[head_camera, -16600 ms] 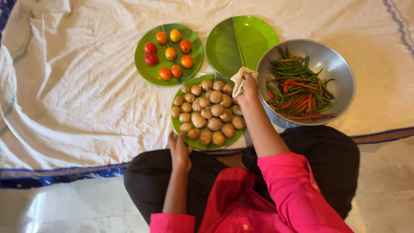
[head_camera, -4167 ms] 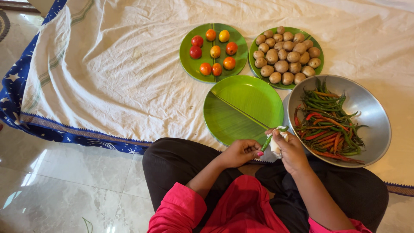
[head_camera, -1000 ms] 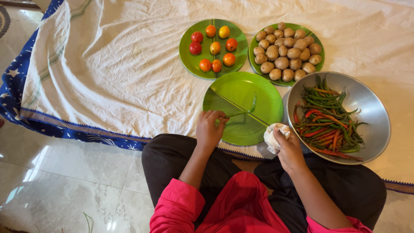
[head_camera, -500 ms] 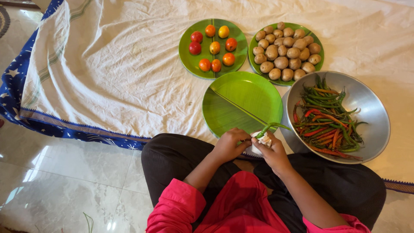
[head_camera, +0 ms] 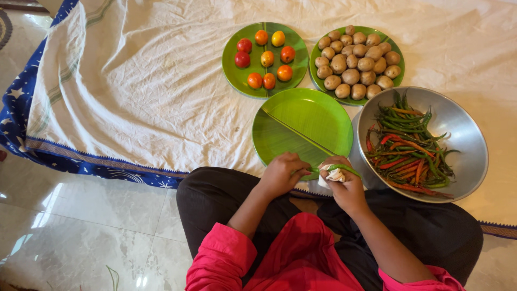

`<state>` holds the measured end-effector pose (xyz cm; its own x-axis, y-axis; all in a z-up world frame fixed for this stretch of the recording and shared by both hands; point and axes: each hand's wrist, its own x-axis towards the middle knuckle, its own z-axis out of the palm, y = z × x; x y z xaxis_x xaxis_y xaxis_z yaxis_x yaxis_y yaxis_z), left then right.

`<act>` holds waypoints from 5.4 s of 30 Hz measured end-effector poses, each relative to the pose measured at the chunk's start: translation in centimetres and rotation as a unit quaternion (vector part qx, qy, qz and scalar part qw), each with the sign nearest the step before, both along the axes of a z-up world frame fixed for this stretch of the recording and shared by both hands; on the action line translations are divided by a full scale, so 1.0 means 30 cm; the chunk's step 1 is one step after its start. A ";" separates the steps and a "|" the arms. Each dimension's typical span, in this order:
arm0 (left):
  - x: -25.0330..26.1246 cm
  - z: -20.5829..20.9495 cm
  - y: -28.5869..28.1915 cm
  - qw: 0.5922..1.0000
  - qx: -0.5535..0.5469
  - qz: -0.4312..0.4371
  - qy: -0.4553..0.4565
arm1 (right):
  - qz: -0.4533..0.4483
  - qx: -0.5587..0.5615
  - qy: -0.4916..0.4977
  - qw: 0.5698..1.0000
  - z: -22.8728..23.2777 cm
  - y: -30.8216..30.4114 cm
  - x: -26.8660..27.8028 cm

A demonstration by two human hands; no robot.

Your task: The person sits on the floor and wipes small potatoes and green chilies with a white cloth, handling them one at a time and placing them back on their respective plates.

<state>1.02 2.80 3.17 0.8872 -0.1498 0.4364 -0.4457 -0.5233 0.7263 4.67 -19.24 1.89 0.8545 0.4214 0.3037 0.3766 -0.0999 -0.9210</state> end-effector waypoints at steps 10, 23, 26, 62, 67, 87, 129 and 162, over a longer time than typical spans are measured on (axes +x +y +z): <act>0.009 0.012 0.004 0.994 0.066 0.083 -0.005 | -0.052 0.175 0.300 0.936 -0.012 -0.029 0.015; 0.036 -0.064 0.129 0.942 0.143 0.301 -0.030 | -0.101 0.261 0.247 0.928 0.005 -0.159 0.093; 0.034 -0.066 0.137 0.926 0.166 0.337 -0.035 | -0.116 0.263 0.261 0.922 0.036 -0.189 0.095; 0.036 -0.133 0.178 0.876 0.284 0.372 0.113 | -0.386 -0.005 -0.105 0.916 0.055 -0.651 0.328; 0.041 -0.142 0.170 0.888 0.293 0.346 0.082 | -0.387 -0.043 -0.092 0.917 0.057 -0.615 0.328; 0.065 -0.160 0.148 0.889 0.327 0.315 0.064 | -0.374 -0.136 -0.014 0.917 0.081 -0.572 0.360; 0.014 -0.026 -0.027 0.979 0.084 0.162 -0.088 | -0.356 -0.086 -0.305 0.879 0.245 -0.471 0.247; 0.008 -0.244 -0.109 0.902 -0.399 0.023 0.165 | -0.134 0.179 0.052 0.973 0.118 -0.081 0.058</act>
